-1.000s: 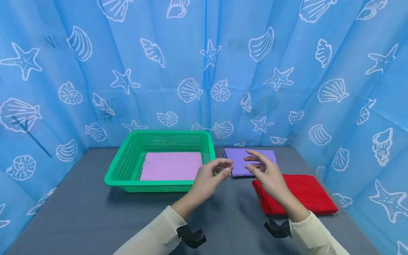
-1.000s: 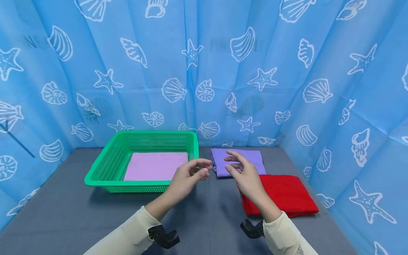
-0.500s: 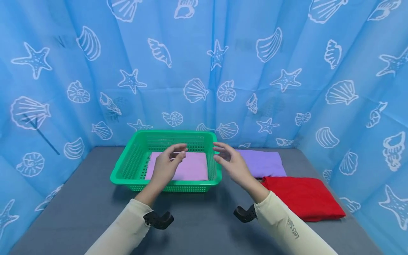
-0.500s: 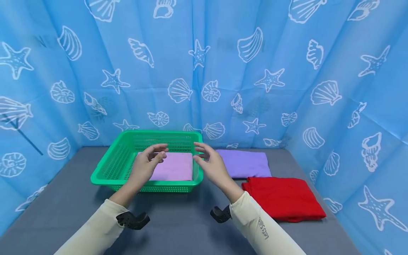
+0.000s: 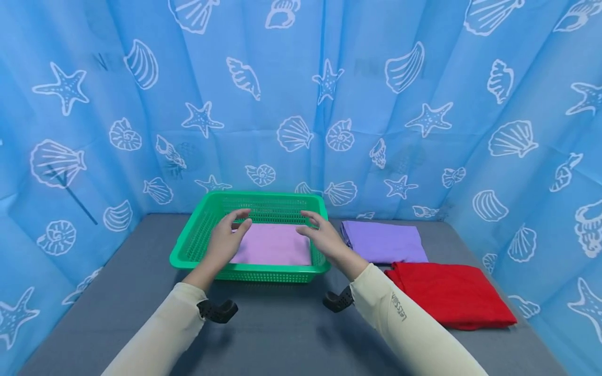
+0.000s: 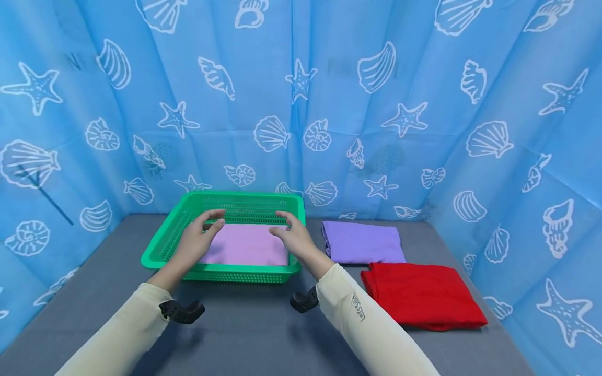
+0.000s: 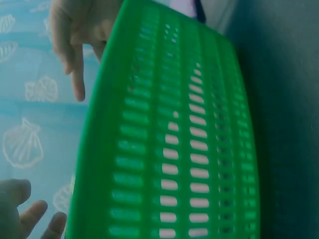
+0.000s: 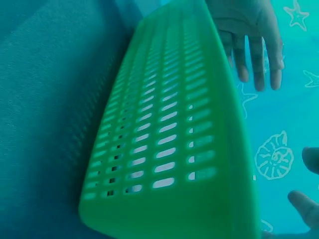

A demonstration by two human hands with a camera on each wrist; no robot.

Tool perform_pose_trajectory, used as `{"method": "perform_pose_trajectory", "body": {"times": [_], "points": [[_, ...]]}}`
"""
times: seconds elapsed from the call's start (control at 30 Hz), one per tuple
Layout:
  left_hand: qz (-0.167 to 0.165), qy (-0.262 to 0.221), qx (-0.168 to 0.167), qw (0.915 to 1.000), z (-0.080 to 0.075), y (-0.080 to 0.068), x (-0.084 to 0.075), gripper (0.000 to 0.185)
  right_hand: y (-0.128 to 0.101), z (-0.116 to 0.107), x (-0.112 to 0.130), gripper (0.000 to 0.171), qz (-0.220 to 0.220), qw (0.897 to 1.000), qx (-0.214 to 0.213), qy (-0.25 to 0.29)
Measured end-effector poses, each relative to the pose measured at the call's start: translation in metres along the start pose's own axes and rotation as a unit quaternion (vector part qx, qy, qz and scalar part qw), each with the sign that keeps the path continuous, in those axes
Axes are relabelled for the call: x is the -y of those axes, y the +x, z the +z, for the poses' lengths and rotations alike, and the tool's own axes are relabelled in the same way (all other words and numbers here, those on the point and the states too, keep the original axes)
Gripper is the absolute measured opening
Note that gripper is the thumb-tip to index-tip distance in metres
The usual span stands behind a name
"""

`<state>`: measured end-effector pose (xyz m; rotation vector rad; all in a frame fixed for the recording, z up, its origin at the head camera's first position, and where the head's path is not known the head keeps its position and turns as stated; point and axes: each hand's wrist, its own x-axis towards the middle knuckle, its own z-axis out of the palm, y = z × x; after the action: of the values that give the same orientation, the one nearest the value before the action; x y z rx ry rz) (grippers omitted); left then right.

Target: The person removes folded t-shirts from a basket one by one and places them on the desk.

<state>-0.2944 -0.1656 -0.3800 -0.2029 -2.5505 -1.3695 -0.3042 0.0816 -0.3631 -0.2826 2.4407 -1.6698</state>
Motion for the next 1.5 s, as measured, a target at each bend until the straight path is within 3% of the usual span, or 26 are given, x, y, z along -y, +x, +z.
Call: {"method": "perform_pose_trajectory", "body": {"times": [0.23,0.4,0.57,0.7,0.83,1.0,1.5], "points": [[-0.039,0.039,0.045,0.9975,-0.012,0.008,0.012,0.055,0.015,0.011,0.003,0.061,0.048,0.998,0.025,0.038],[-0.079,0.059,0.096,0.9904,-0.02,0.015,0.018,0.066,0.021,0.017,0.003,0.066,0.089,0.995,0.021,0.044],[-0.124,0.048,0.142,0.9809,-0.022,0.022,0.025,0.069,0.025,0.02,0.001,0.076,0.121,0.991,0.024,0.046],[-0.153,0.033,0.174,0.9722,-0.022,0.027,0.029,0.061,0.029,0.024,-0.002,0.081,0.145,0.988,0.029,0.045],[-0.177,0.014,0.203,0.9628,-0.023,0.03,0.033,0.054,0.033,0.028,-0.006,0.082,0.156,0.987,0.025,0.034],[-0.205,-0.003,0.24,0.9489,-0.025,0.031,0.037,0.061,0.037,0.033,-0.011,0.08,0.163,0.986,0.015,0.017],[-0.294,-0.001,0.212,0.932,-0.025,0.035,0.047,0.077,0.043,0.039,-0.018,0.071,0.138,0.99,0.0,-0.027]]}}
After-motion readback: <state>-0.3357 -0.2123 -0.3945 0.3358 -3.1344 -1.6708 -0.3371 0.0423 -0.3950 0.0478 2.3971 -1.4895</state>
